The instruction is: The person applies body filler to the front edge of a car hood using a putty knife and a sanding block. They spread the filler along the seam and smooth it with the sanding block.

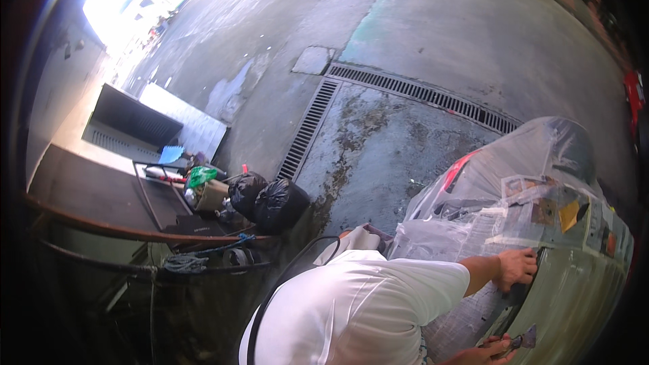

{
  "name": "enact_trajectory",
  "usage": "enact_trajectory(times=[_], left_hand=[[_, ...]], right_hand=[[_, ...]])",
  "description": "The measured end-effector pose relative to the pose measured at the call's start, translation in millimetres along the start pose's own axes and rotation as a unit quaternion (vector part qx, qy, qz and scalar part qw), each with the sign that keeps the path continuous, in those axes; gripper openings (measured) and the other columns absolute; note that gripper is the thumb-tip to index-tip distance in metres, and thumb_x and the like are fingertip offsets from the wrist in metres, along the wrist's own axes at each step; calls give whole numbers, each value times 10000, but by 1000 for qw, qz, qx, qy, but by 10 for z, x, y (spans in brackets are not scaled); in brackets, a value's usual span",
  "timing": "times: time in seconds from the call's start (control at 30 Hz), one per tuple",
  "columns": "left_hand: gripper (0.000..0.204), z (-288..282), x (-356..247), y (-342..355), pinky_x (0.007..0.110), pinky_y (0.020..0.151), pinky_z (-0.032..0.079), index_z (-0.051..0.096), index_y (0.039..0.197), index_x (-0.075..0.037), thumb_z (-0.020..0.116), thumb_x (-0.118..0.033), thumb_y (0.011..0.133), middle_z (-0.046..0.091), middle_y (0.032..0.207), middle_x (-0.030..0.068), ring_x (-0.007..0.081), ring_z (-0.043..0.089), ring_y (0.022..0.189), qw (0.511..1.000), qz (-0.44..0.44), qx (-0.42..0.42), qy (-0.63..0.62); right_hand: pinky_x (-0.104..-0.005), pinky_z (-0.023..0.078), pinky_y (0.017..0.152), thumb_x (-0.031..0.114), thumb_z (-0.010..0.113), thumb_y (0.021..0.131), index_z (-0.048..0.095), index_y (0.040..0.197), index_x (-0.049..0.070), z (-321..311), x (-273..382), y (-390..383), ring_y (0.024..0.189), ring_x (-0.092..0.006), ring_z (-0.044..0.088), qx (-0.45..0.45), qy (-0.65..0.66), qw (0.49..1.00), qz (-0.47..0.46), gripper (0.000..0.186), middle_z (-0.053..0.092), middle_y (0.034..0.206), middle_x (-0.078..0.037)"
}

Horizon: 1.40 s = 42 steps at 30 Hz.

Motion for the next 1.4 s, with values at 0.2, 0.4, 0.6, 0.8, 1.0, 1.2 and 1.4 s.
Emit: enact_trajectory(times=[0.2, 0.4, 0.6, 0.8, 1.0, 1.2, 1.4], left_hand=[[523, 71, 85, -27, 514, 1108, 362, 724, 843, -157, 852, -430, 415, 638, 960, 46, 265, 618, 1031, 1000, 14, -25, 6], [529, 147, 169, -9, 520, 1079, 370, 695, 801, -163, 857, -470, 402, 638, 943, 42, 273, 625, 1009, 999, 34, -39, 8], [514, 136, 97, -11, 516, 1064, 382, 685, 778, -163, 849, -476, 404, 639, 919, 39, 272, 629, 1002, 998, 31, -55, 14], [537, 260, 16, -103, 521, 1067, 388, 719, 838, -184, 824, -442, 379, 643, 950, 30, 285, 614, 1046, 998, 36, -49, -25], [644, 144, 198, -120, 514, 1163, 370, 719, 1104, -180, 857, -385, 509, 627, 1148, 79, 333, 543, 1213, 995, -19, 97, -32], [608, -71, 315, -18, 495, 1190, 338, 679, 1203, -192, 859, -247, 626, 628, 1281, 62, 293, 533, 1302, 990, -47, 126, 34], [510, 78, -24, 115, 457, 1143, 379, 697, 1149, -189, 819, -174, 654, 674, 1183, -6, 245, 597, 1180, 994, -12, 98, 50]], right_hand=[[-313, 448, 533, 218, 641, 1026, 621, 1022, 29, 462, 114, 382, 649, -151, 538, 71, 98, 992, -18, 190, 565, 776, -31], [-305, 438, 576, 311, 757, 974, 680, 1212, -5, 602, 42, 484, 667, -157, 534, 37, -1, 994, -105, 404, 599, 821, -32], [-359, 548, 720, 279, 745, 1001, 441, 1523, -66, 333, -380, 417, 864, -229, 633, 123, -36, 987, -101, 695, 634, 1046, -132], [-387, 554, 839, 276, 764, 971, 468, 1532, -12, 255, -468, -91, 986, -253, 653, 142, -37, 989, -7, 697, 657, 1168, -154], [-387, 496, 1011, 270, 744, 984, 467, 1553, 27, -198, 136, -547, 1171, -266, 624, 84, -159, 983, 45, 677, 625, 1363, -165], [-389, 519, 903, 100, 774, 883, 568, 1473, 51, -818, 11, -1097, 1015, -284, 638, 36, -273, 960, 47, 628, 627, 1132, -149], [-414, 525, 896, 130, 747, 912, 533, 1516, 75, -1469, -363, -1752, 980, -316, 632, -137, -361, 911, 144, 642, 600, 1087, -149]])
Point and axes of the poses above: each hand's wrist, its own y-axis towards the middle knuckle, its own z-axis out of the palm, x = y × z, the point moved 6 cm from there along y, towards the middle knuckle
